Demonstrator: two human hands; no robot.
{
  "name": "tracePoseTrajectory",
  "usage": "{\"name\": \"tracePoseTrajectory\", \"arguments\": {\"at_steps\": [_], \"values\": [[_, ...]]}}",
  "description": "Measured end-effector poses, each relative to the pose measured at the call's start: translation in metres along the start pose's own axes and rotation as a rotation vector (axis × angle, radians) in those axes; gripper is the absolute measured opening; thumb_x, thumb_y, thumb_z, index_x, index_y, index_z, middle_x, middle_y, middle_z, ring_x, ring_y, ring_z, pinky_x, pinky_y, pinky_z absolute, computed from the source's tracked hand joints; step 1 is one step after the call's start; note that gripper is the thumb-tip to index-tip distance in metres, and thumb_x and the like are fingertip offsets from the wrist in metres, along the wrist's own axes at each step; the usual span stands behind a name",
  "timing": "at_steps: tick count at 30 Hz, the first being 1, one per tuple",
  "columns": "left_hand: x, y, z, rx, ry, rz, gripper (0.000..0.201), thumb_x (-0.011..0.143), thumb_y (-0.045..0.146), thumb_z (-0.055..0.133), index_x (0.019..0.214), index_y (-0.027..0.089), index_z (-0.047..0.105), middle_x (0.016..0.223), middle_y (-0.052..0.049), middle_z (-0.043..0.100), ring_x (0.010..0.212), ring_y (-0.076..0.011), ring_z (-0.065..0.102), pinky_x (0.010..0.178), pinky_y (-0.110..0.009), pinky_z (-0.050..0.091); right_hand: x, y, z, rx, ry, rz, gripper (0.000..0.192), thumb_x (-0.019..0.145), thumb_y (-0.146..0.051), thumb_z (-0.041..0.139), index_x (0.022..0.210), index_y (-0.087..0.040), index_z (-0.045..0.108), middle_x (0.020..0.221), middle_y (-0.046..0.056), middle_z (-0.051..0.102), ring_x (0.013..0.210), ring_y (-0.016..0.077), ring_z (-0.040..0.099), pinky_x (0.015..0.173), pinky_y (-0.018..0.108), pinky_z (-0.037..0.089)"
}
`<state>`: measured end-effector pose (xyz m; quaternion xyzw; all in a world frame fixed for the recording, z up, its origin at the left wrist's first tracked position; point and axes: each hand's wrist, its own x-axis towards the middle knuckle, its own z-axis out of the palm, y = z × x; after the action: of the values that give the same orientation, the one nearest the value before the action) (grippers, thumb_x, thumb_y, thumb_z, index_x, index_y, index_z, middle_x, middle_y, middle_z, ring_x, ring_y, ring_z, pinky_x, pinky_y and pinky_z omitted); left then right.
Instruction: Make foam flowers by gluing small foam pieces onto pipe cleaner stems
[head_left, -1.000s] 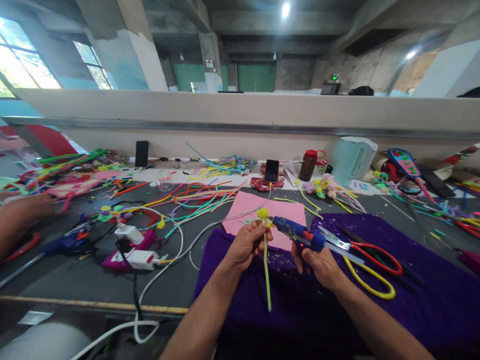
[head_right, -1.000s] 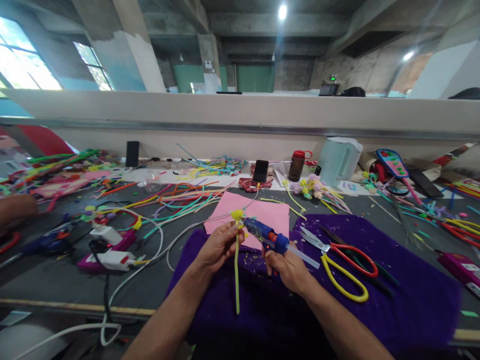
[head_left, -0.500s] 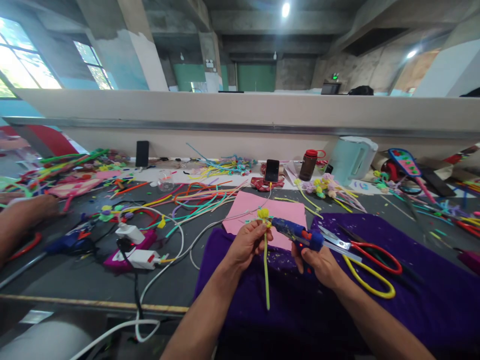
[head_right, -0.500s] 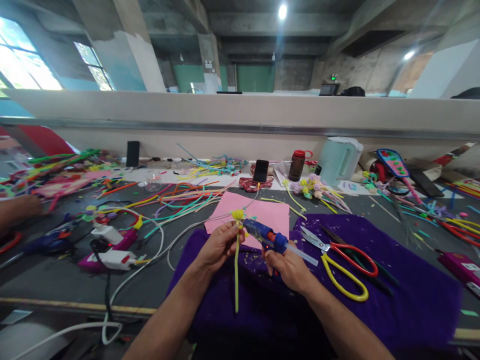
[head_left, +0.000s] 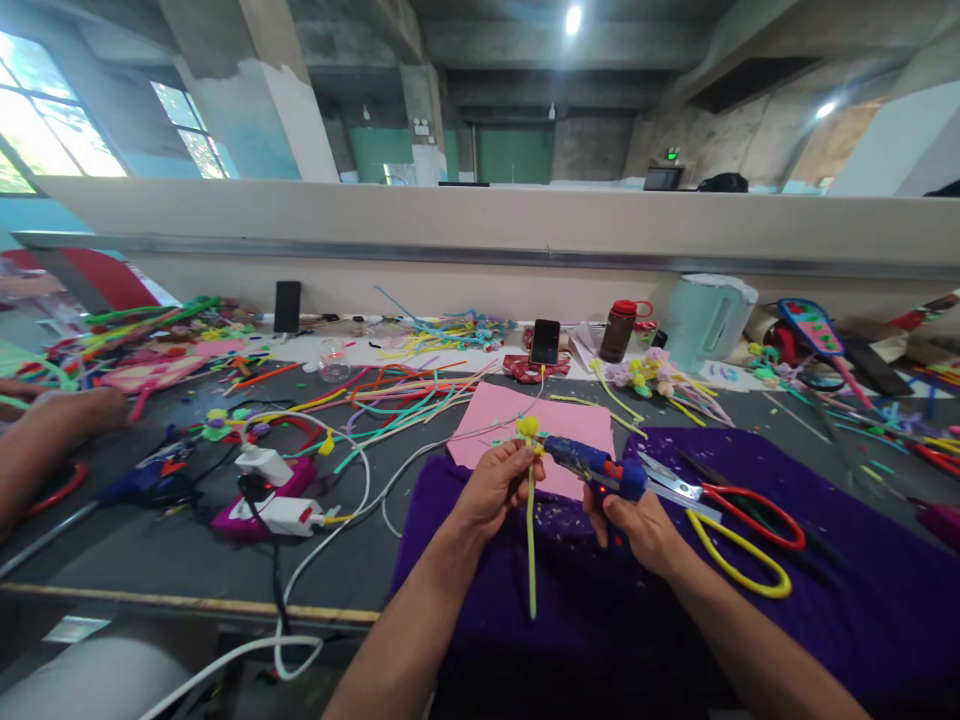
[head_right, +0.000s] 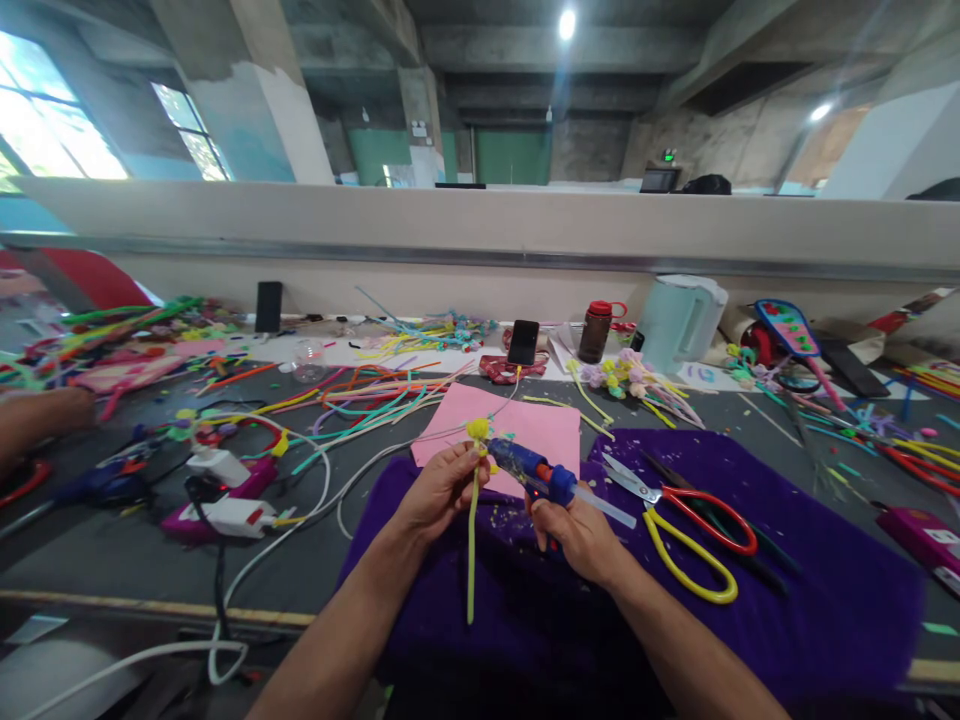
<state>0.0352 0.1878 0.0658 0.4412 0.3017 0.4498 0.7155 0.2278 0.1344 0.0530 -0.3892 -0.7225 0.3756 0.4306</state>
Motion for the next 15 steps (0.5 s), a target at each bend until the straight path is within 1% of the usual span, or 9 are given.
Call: {"name": "tracePoseTrajectory", "arguments": {"at_steps": [3,5,7,9,11,12,15], "values": [[0.001,-0.001,-0.001,-0.005,0.006,-0.003,0.028,0.071,0.039,0.064,0.07,0.012,0.057,0.056,0.003,0.055,0.034,0.0003,0.037,0.033,-0.014,0.021,-0.001,0.0,-0.001,0.02,0.012,-0.012,0.045,0.087,-0.05,0.031,0.069,-0.016,0.055,0.049,-0.001,0.05,0.045,0.0121,0.046,0.048,0.025,0.036],[0.002,-0.002,-0.002,-0.006,0.015,-0.012,0.029,0.071,0.039,0.064,0.068,0.011,0.057,0.054,0.004,0.052,0.034,0.0005,0.036,0.033,-0.013,0.021,-0.001,0.0,-0.004,-0.042,0.09,-0.028,0.044,0.087,-0.049,0.03,0.076,-0.016,0.056,0.053,0.0,0.052,0.048,0.0136,0.049,0.05,0.026,0.038],[0.003,-0.002,-0.004,-0.007,0.022,-0.029,0.029,0.071,0.039,0.064,0.066,0.011,0.057,0.051,0.004,0.05,0.034,0.0005,0.035,0.033,-0.013,0.022,0.002,-0.002,-0.008,-0.236,0.212,-0.03,0.038,0.086,-0.047,0.035,0.083,-0.016,0.056,0.064,0.003,0.057,0.056,0.016,0.054,0.055,0.027,0.041],[0.003,-0.002,-0.004,-0.019,0.026,-0.042,0.029,0.071,0.039,0.064,0.066,0.011,0.057,0.051,0.004,0.05,0.034,0.0003,0.036,0.034,-0.012,0.023,0.008,-0.002,-0.013,-0.538,0.307,0.006,0.031,0.082,-0.044,0.046,0.09,-0.015,0.055,0.077,0.006,0.06,0.066,0.019,0.057,0.06,0.029,0.041],[0.004,-0.001,-0.004,-0.043,0.034,-0.05,0.027,0.071,0.038,0.064,0.067,0.011,0.057,0.053,0.004,0.052,0.034,0.0005,0.036,0.033,-0.012,0.022,0.013,0.0,-0.015,-0.828,0.301,0.085,0.032,0.079,-0.042,0.051,0.097,-0.015,0.053,0.083,0.008,0.059,0.07,0.0214,0.057,0.06,0.03,0.04],[0.004,-0.001,-0.004,-0.052,0.038,-0.056,0.026,0.071,0.037,0.064,0.067,0.011,0.057,0.054,0.003,0.052,0.035,0.0006,0.036,0.033,-0.012,0.022,0.016,0.002,-0.016,-0.94,0.274,0.123,0.032,0.08,-0.042,0.051,0.098,-0.015,0.053,0.085,0.008,0.059,0.071,0.0221,0.058,0.06,0.03,0.039],[0.004,-0.001,-0.004,-0.054,0.028,-0.093,0.025,0.07,0.034,0.065,0.067,0.011,0.058,0.053,0.003,0.052,0.034,0.0004,0.036,0.033,-0.012,0.023,0.02,0.01,-0.014,-1.139,0.161,0.199,0.031,0.08,-0.043,0.051,0.095,-0.016,0.054,0.086,0.009,0.058,0.075,0.023,0.058,0.06,0.03,0.039]]}}
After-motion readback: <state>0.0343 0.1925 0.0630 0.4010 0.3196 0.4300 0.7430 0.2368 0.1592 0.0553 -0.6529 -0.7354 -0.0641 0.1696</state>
